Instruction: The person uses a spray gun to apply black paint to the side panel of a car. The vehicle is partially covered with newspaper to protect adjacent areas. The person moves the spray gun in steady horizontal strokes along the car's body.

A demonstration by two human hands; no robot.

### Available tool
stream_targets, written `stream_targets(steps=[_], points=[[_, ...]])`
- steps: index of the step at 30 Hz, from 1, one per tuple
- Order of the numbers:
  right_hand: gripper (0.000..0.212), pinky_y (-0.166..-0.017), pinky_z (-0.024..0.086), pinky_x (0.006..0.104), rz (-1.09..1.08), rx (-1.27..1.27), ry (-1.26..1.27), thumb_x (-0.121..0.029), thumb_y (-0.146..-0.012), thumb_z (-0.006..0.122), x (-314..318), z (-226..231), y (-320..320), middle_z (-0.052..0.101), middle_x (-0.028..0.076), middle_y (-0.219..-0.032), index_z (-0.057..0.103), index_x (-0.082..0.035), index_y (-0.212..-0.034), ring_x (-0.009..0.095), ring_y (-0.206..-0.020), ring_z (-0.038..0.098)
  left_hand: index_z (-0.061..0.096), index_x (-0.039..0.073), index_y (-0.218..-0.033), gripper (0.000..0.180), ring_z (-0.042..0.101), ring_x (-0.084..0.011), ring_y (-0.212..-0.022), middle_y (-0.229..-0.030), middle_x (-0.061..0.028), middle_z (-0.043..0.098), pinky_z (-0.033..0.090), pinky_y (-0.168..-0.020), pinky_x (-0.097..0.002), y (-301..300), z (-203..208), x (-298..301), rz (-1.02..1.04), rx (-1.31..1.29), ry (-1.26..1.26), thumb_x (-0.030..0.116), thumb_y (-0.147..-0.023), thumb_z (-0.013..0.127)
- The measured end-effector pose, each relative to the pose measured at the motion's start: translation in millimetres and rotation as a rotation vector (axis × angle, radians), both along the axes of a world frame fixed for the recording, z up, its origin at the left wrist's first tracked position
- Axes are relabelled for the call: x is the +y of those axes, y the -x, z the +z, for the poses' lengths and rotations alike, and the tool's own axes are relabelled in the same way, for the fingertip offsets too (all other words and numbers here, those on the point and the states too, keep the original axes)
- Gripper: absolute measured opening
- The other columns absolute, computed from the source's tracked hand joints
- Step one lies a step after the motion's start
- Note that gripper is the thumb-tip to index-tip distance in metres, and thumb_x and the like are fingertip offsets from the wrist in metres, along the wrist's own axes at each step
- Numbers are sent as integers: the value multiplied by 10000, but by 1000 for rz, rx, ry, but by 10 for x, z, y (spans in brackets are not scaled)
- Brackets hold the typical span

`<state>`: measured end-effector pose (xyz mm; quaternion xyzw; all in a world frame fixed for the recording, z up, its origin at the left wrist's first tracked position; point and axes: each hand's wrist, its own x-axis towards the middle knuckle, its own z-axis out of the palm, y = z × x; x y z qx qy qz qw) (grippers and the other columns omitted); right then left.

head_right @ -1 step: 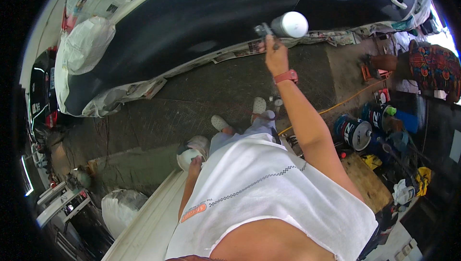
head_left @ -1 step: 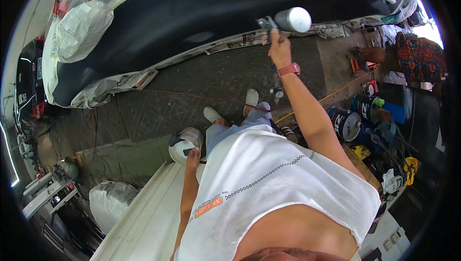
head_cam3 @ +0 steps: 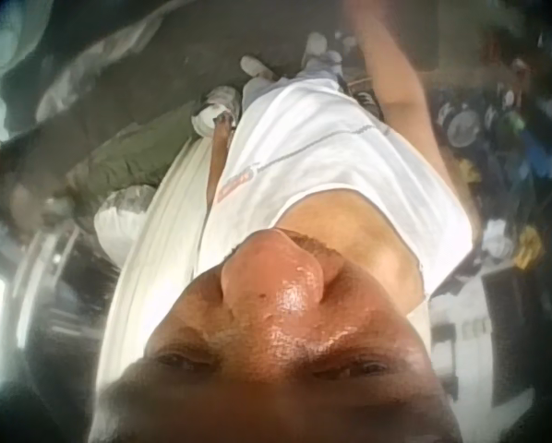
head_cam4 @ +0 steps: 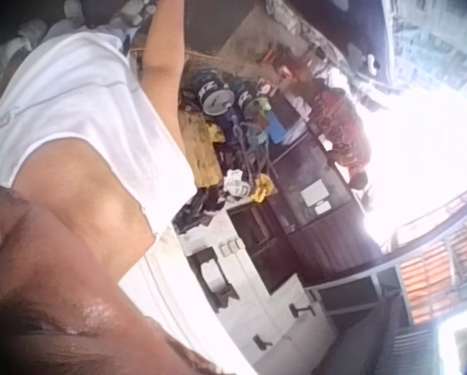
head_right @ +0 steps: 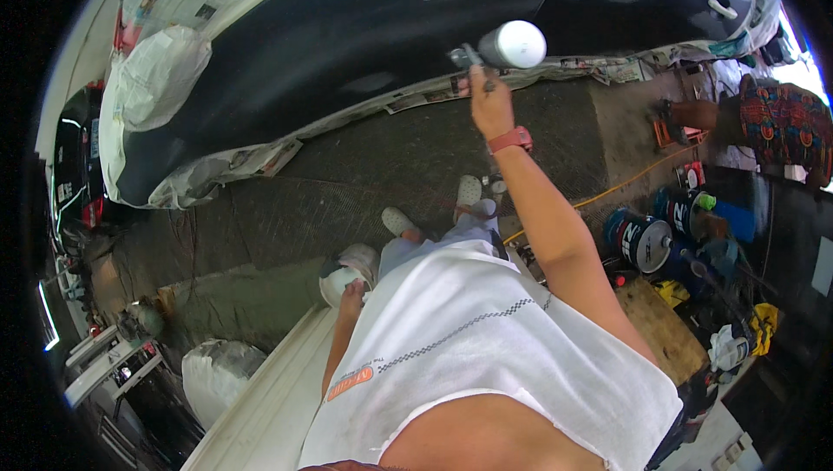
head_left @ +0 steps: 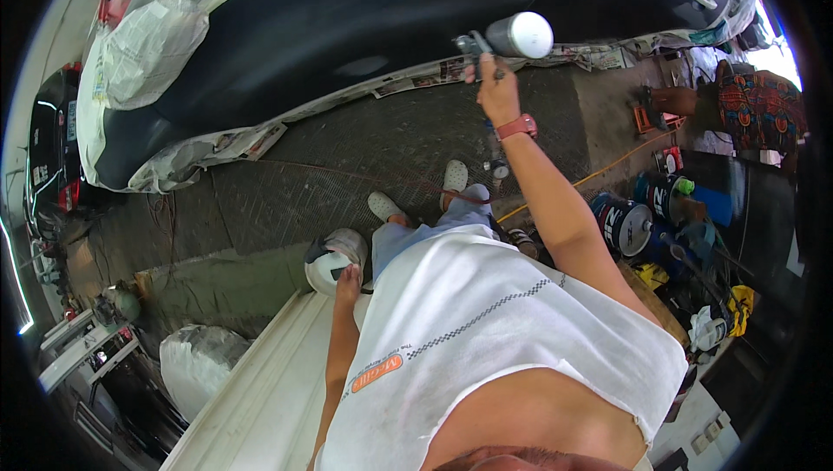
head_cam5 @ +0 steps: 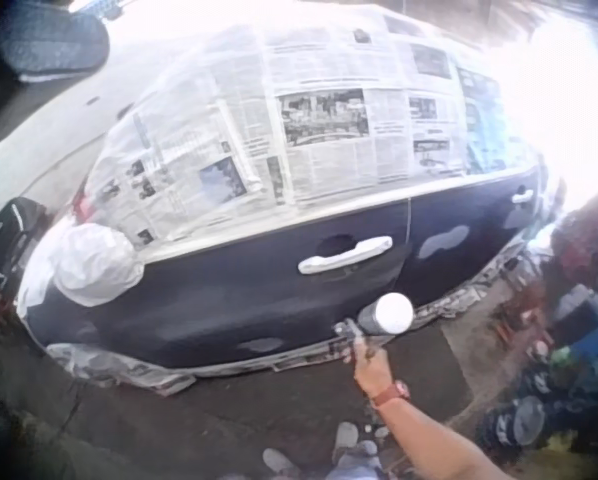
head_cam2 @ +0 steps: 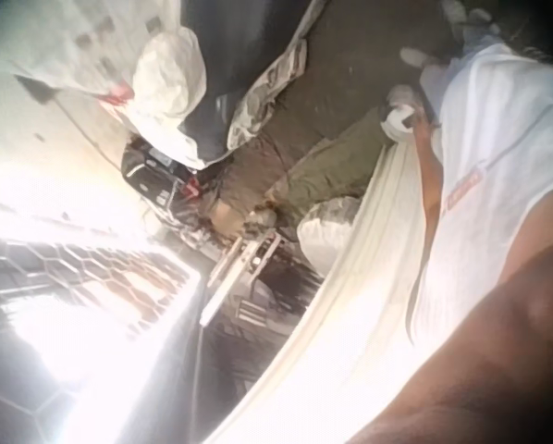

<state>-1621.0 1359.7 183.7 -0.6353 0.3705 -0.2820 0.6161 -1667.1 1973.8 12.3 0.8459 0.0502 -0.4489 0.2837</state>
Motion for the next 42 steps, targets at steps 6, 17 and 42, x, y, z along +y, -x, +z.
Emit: stream_targets(steps=[6, 17, 42], points=[[433, -721, 531, 305, 249, -23, 6, -347, -1070, 554, 797, 95, -543, 704, 61, -808, 674, 52, -1188, 126, -728, 657, 566, -58, -1390, 637, 581, -342, -1293, -1395, -230, 609, 424, -1097, -372, -69, -124, 122, 177, -75, 107, 471, -1037, 562], [462, -476, 454, 227, 200, 38, 63, -436, -1088, 483, 399, 135, -257, 713, 34, -858, 671, -15, -1123, 71, -608, 607, 577, -9, -1405, 644, 598, -313, -1249, -1378, -206, 624, 438, -1063, -386, 43, -38, 136, 120, 71, -28, 519, -1040, 537], [506, -474, 489, 251, -153, 143, 70, -442, -1103, 429, -821, 321, 671, 734, 66, -885, 677, -1, -1093, 117, -711, 688, 510, -41, -1444, 616, 578, -216, -1263, -1387, -129, 622, 423, -1085, -331, -448, -52, -245, 199, 95, 138, 434, -1055, 566]])
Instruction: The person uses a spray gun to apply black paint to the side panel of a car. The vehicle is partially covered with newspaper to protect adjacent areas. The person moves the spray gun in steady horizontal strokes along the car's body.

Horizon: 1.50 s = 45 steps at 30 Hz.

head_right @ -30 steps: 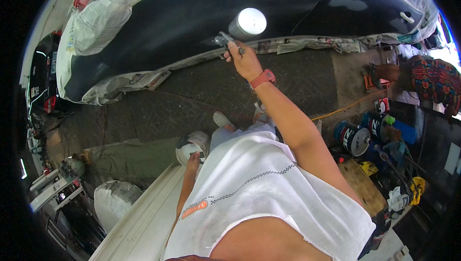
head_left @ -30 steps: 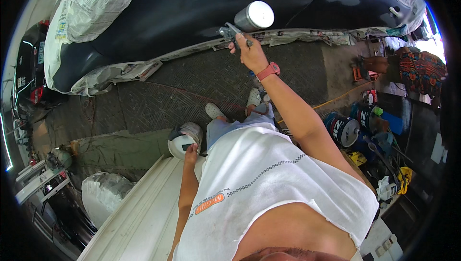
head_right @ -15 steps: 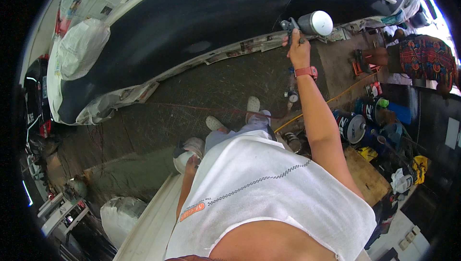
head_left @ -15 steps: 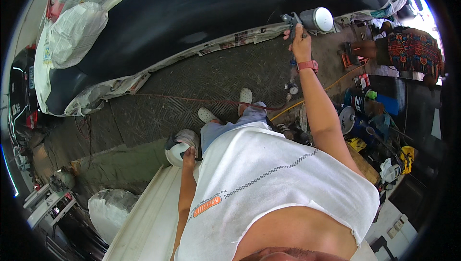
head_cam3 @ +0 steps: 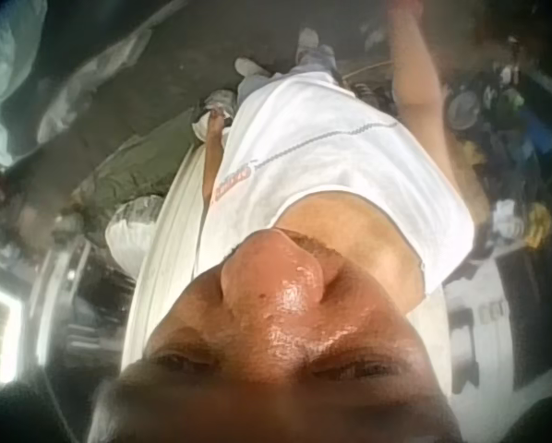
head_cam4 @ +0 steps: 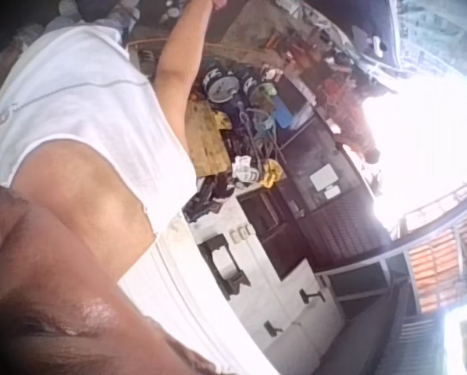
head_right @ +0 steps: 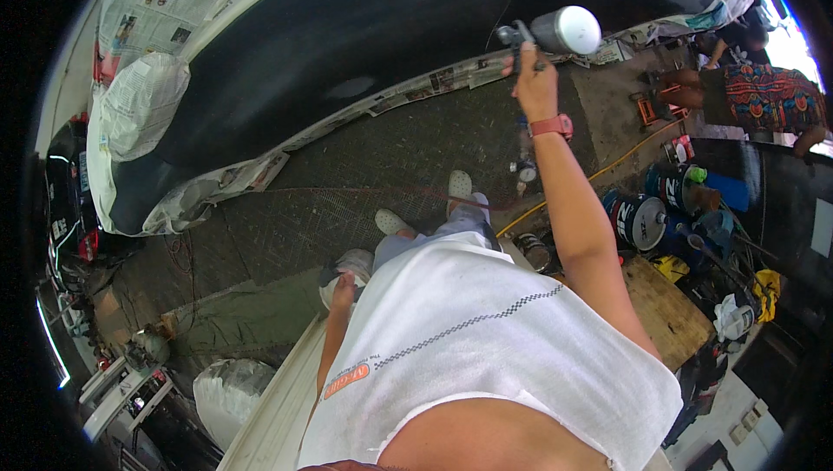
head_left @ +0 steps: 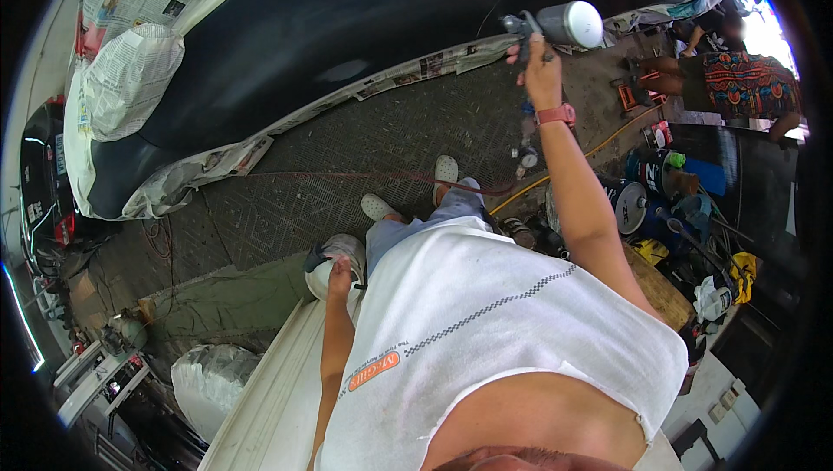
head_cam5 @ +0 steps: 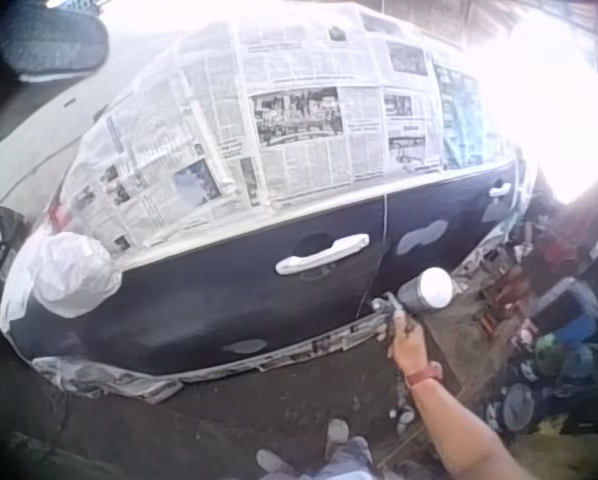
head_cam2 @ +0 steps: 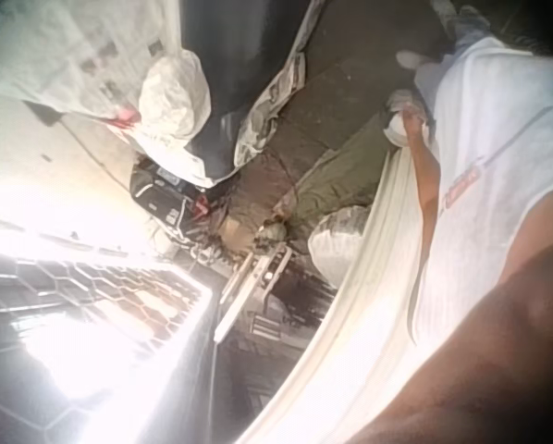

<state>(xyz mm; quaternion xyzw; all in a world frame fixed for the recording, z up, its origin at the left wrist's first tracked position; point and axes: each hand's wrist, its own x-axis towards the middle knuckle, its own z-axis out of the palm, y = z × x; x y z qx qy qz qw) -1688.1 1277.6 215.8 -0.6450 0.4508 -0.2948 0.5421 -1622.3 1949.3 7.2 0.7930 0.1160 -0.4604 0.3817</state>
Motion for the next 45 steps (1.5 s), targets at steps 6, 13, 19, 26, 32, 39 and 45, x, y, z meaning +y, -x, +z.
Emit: stream_targets(steps=[6, 13, 19, 26, 32, 39, 45], points=[[493, -488, 471, 229, 261, -90, -127, -448, -1089, 475, 740, 186, -382, 730, 52, -928, 646, -2, -1213, 87, -716, 658, 585, 10, -1397, 685, 634, -247, -1142, -1274, -143, 676, 480, -995, -371, 121, 10, 85, -71, 43, -136, 574, -1008, 575], [476, -474, 459, 233, 310, -183, -203, -435, -1086, 486, 792, 355, -531, 720, 35, -861, 668, -9, -1196, 72, -639, 629, 572, -7, -1402, 694, 632, -252, -1150, -1294, -140, 669, 485, -988, -369, 146, -84, 123, -72, -45, -107, 566, -1012, 571], [498, -468, 464, 247, 128, -26, -67, -449, -1094, 456, 144, 163, -189, 720, 48, -854, 677, -3, -1094, 96, -661, 648, 544, -21, -1421, 683, 623, -238, -1176, -1311, -132, 657, 486, -990, -345, 174, -172, 71, 56, 22, 12, 527, -1016, 591], [519, -450, 488, 265, -60, -94, 34, -456, -1095, 445, -395, 164, 152, 726, 76, -852, 672, 10, -1110, 121, -694, 688, 559, -6, -1404, 624, 625, -205, -1058, -1208, -100, 671, 500, -928, -341, 177, 24, -56, -78, -18, -64, 483, -1019, 608], [504, -453, 484, 264, -176, -54, 111, -442, -1099, 436, -539, 268, 197, 732, 74, -875, 672, 1, -1143, 126, -693, 683, 534, -4, -1434, 581, 599, -212, -1172, -1301, -118, 645, 464, -1005, -327, 161, 67, -134, -6, 19, -40, 430, -1049, 569], [486, -463, 480, 254, -34, -149, 49, -419, -1105, 430, -268, 259, 155, 744, 74, -914, 665, 0, -1177, 132, -750, 708, 531, -22, -1427, 584, 589, -214, -1221, -1348, -120, 628, 449, -1040, -328, 88, -103, -51, -4, 25, -26, 429, -1057, 555], [503, -463, 483, 253, 35, -280, -40, -428, -1105, 426, -259, 440, 83, 752, 98, -950, 656, 13, -1173, 148, -762, 718, 541, -17, -1420, 585, 591, -218, -1220, -1335, -118, 641, 450, -1041, -326, 43, 153, -266, -9, 19, -16, 439, -1055, 558]])
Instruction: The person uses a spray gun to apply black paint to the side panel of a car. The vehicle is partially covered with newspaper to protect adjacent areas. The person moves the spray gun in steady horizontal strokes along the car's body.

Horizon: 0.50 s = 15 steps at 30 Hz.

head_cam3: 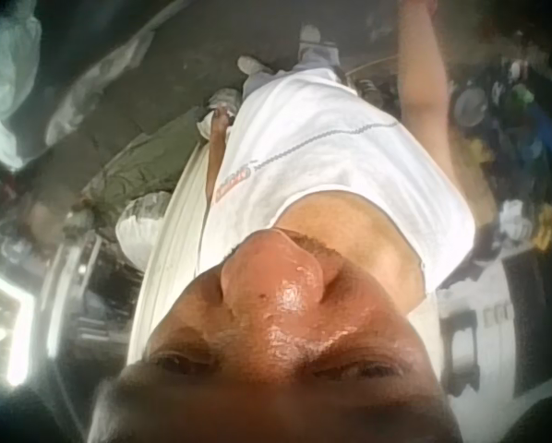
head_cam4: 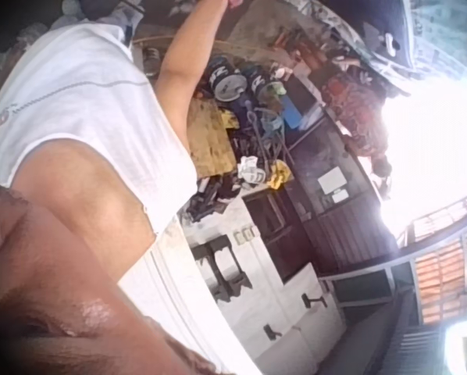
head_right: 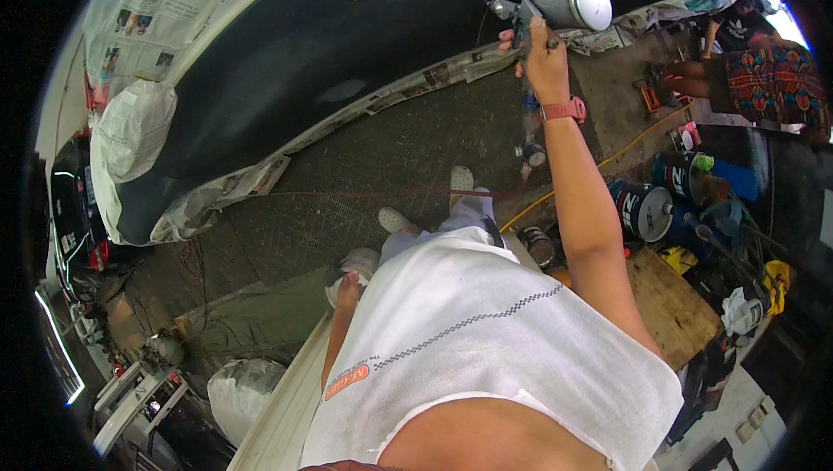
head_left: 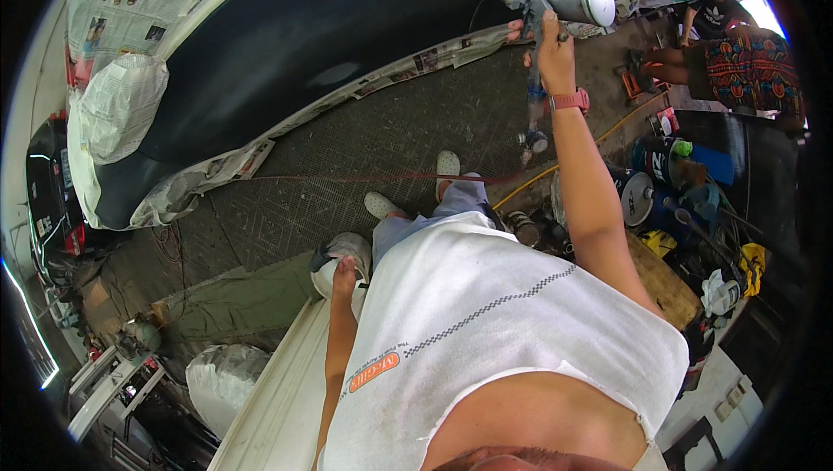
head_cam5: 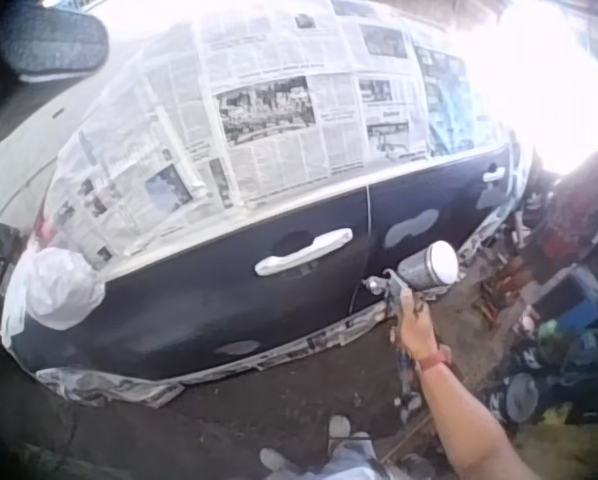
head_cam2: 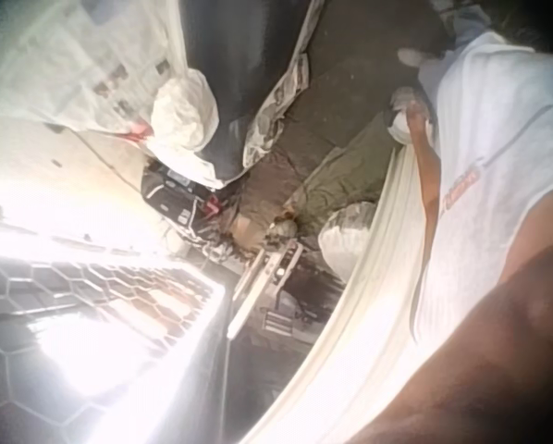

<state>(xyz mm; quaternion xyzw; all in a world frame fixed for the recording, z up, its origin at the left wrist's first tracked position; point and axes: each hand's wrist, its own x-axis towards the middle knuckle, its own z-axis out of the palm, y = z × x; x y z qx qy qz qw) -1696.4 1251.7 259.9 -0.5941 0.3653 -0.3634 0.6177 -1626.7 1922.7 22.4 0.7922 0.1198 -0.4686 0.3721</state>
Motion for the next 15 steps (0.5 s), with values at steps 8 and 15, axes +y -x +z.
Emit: stream_targets(steps=[8, 15], points=[[470, -463, 454, 267, -249, 221, 214, -413, -1098, 461, -202, -498, 102, 742, 62, -853, 692, -5, -1058, 107, -579, 621, 555, -11, -1413, 593, 619, -202, -1165, -1296, -109, 659, 472, -1008, -340, 105, 29, -75, 23, -23, -64, 453, -1045, 577], [429, -482, 438, 249, -32, 200, 195, -368, -1102, 465, 511, -969, -167, 742, 54, -891, 695, -10, -1049, 83, -588, 595, 565, -10, -1401, 621, 636, -206, -1081, -1244, -114, 671, 486, -959, -345, 194, 128, 10, -78, -76, -83, 486, -1029, 596]])
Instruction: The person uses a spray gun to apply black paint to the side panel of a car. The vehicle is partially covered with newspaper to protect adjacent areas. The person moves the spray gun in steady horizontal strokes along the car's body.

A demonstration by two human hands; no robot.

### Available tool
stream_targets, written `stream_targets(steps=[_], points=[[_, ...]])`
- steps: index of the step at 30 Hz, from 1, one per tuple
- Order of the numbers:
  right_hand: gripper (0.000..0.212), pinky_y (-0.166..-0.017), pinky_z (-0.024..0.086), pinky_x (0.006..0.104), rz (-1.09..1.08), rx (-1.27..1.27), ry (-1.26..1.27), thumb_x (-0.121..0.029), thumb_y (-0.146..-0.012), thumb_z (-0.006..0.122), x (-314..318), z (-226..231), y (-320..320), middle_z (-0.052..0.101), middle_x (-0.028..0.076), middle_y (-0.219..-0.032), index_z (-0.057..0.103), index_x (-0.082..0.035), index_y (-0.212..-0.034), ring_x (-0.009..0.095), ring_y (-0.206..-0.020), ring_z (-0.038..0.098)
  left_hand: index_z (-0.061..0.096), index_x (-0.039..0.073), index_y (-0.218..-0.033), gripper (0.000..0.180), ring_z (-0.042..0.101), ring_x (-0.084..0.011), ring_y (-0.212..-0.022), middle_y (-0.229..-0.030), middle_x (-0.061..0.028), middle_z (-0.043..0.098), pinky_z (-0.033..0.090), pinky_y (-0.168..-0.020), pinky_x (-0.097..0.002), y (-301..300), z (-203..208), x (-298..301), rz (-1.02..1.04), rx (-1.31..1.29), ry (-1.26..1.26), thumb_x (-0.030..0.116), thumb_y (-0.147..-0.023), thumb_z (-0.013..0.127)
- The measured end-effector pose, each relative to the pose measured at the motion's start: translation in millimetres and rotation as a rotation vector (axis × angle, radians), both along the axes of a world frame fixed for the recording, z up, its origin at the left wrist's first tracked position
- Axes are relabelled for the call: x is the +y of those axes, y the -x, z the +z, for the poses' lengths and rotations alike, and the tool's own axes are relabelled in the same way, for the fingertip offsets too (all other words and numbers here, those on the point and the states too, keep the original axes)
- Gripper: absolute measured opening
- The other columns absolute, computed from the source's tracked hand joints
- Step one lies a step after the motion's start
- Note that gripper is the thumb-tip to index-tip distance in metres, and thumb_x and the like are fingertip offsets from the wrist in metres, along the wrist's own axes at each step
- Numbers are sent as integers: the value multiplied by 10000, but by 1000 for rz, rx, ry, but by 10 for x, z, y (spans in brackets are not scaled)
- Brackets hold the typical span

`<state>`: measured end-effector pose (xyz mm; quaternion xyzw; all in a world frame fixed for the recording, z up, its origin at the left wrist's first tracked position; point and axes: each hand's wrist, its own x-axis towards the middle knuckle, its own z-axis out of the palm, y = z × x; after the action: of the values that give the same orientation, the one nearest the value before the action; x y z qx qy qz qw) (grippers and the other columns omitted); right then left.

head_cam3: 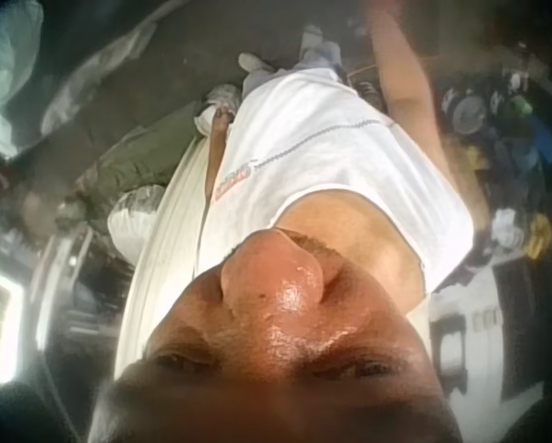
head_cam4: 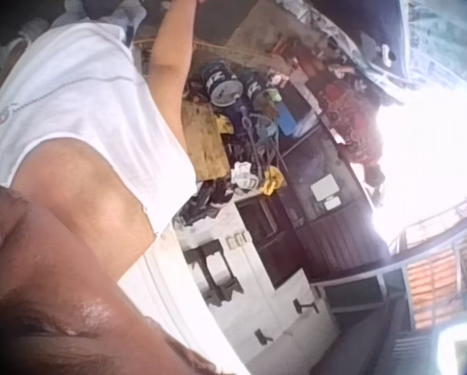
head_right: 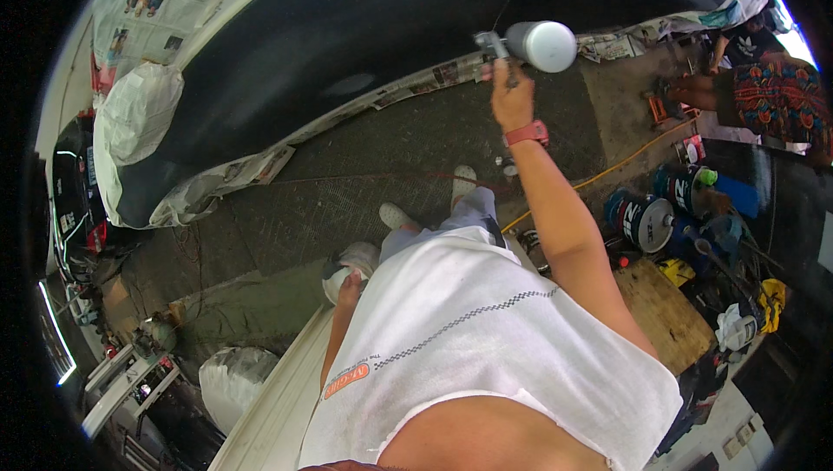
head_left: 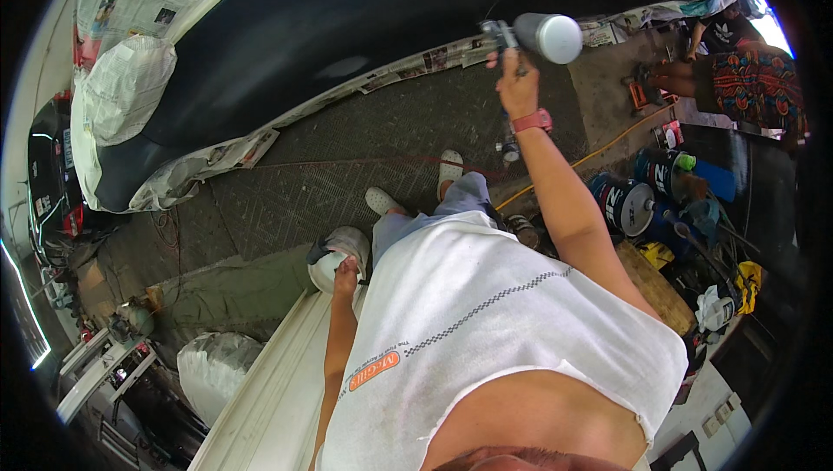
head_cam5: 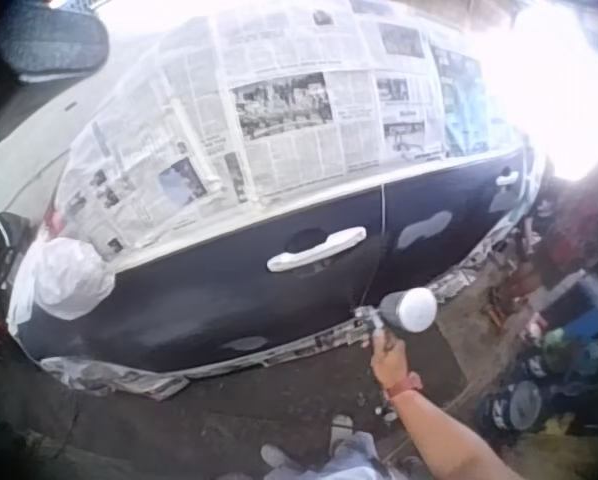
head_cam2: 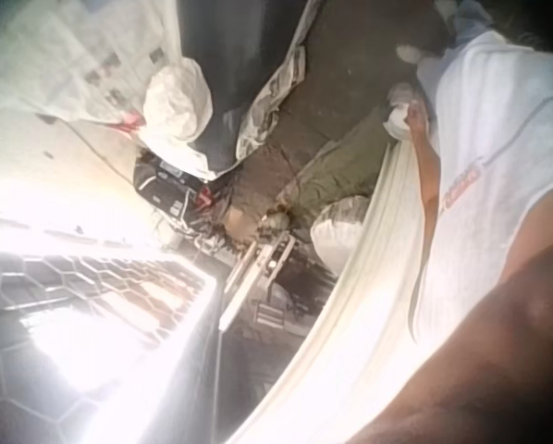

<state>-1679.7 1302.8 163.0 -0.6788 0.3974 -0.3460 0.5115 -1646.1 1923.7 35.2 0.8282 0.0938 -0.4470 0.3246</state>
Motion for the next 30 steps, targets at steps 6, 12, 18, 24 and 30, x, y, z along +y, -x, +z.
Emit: stream_targets(steps=[6, 12, 18, 24, 30], points=[[409, -797, 565, 345, 302, -63, 22, -261, -1048, 569, 575, -25, -257, 767, 122, -934, 619, -22, -1375, 186, -843, 732, 553, -37, -1396, 648, 614, -231, -1165, -1283, -135, 654, 466, -1016, -348, -26, 66, -2, -64, -31, 19, 493, -1025, 597], [362, -769, 562, 343, 243, 24, -30, -272, -1050, 569, 394, -258, -157, 761, 133, -889, 680, 7, -1252, 180, -820, 729, 532, -43, -1418, 638, 596, -231, -1217, -1331, -144, 636, 457, -1039, -343, -23, 60, -96, 54, -39, 16, 467, -1039, 584], [404, -467, 432, 274, -70, -24, 37, -365, -1089, 503, -236, -276, 18, 736, 38, -828, 701, -12, -1087, 74, -502, 541, 548, -26, -1409, 597, 603, -211, -1178, -1298, -107, 649, 459, -1020, -333, 101, -214, 197, 68, 21, 67, 444, -1042, 593], [369, -759, 557, 363, -180, 59, 36, -307, -1069, 530, -349, -268, 60, 754, 122, -852, 694, 20, -1118, 201, -807, 740, 568, -23, -1382, 596, 594, -192, -1151, -1260, -88, 652, 448, -1020, -316, 239, -50, 67, 39, 56, 7, 455, -1029, 623], [372, -739, 556, 349, 4, 45, -10, -317, -1062, 547, 303, -604, -297, 757, 117, -863, 698, 10, -1153, 179, -769, 720, 528, -47, -1418, 655, 575, -214, -1242, -1329, -133, 636, 420, -1082, -322, 290, -177, 265, 88, 12, 55, 468, -1025, 621]])
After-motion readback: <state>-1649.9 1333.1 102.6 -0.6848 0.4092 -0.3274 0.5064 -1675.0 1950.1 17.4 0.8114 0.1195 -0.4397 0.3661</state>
